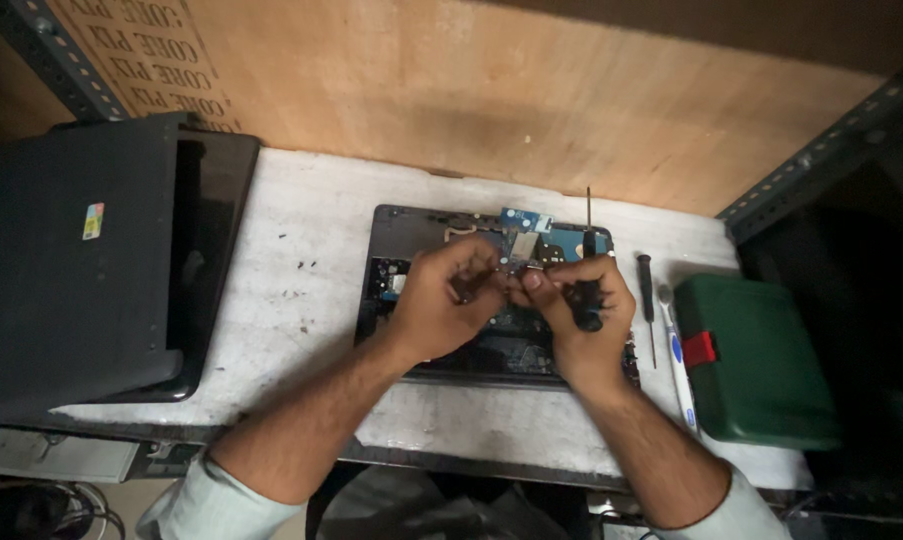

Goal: The person works at a bench on an opened laptop, using a screwdriver on the exposed motherboard and handling small internal components. They remove a memory module from its slot, set it aside, and continue unscrewing and adjusting parts on the board.

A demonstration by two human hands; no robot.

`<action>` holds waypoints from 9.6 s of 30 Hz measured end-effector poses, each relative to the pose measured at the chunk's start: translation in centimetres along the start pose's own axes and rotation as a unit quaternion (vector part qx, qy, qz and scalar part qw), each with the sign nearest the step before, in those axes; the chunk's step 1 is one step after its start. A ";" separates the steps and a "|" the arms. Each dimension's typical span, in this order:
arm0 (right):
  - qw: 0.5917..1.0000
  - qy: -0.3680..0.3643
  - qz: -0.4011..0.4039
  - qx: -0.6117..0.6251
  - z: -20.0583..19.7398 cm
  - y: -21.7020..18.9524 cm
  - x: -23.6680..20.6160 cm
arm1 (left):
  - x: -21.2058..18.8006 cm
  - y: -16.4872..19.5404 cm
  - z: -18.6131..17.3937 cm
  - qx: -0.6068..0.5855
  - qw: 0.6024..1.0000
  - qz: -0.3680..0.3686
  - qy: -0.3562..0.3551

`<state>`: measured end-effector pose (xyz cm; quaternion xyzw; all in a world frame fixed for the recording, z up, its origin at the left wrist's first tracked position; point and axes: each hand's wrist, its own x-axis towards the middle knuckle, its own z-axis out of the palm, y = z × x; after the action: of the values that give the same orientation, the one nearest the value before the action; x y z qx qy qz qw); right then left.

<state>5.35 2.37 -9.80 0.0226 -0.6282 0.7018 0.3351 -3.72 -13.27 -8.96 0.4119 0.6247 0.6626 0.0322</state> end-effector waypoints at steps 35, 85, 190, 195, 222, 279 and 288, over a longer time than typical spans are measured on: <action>0.992 -0.025 -0.054 0.109 -0.5 -0.3 -2.6 | -1.4 3.3 0.1 -0.178 0.980 0.079 -0.034; 0.996 -0.053 0.043 0.062 -1.1 -1.6 -1.5 | 2.1 1.6 -4.9 -0.041 0.996 0.041 -0.072; 0.987 -0.077 0.087 0.112 -0.5 -0.8 -1.6 | -1.1 2.1 -4.2 0.244 0.936 0.253 0.011; 0.960 -0.104 0.171 0.197 -1.2 -1.5 -1.3 | -1.0 3.2 -4.2 0.379 0.849 0.368 -0.022; 0.997 -0.063 -0.008 0.042 -1.1 0.2 -1.6 | -1.2 -2.1 -2.3 -0.139 0.989 -0.048 -0.018; 0.826 -0.098 -0.435 -0.344 -1.6 -1.6 0.6 | -0.3 -1.0 -2.9 -0.149 0.987 -0.047 -0.031; 0.825 -0.098 -0.427 -0.357 -1.7 -1.7 0.6 | 0.0 -1.5 -2.7 -0.148 0.987 -0.054 -0.026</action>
<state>6.36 4.12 -8.38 0.2366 -0.7918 0.2095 0.5227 -6.01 -15.12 -9.92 0.3850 0.5401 0.7343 0.1445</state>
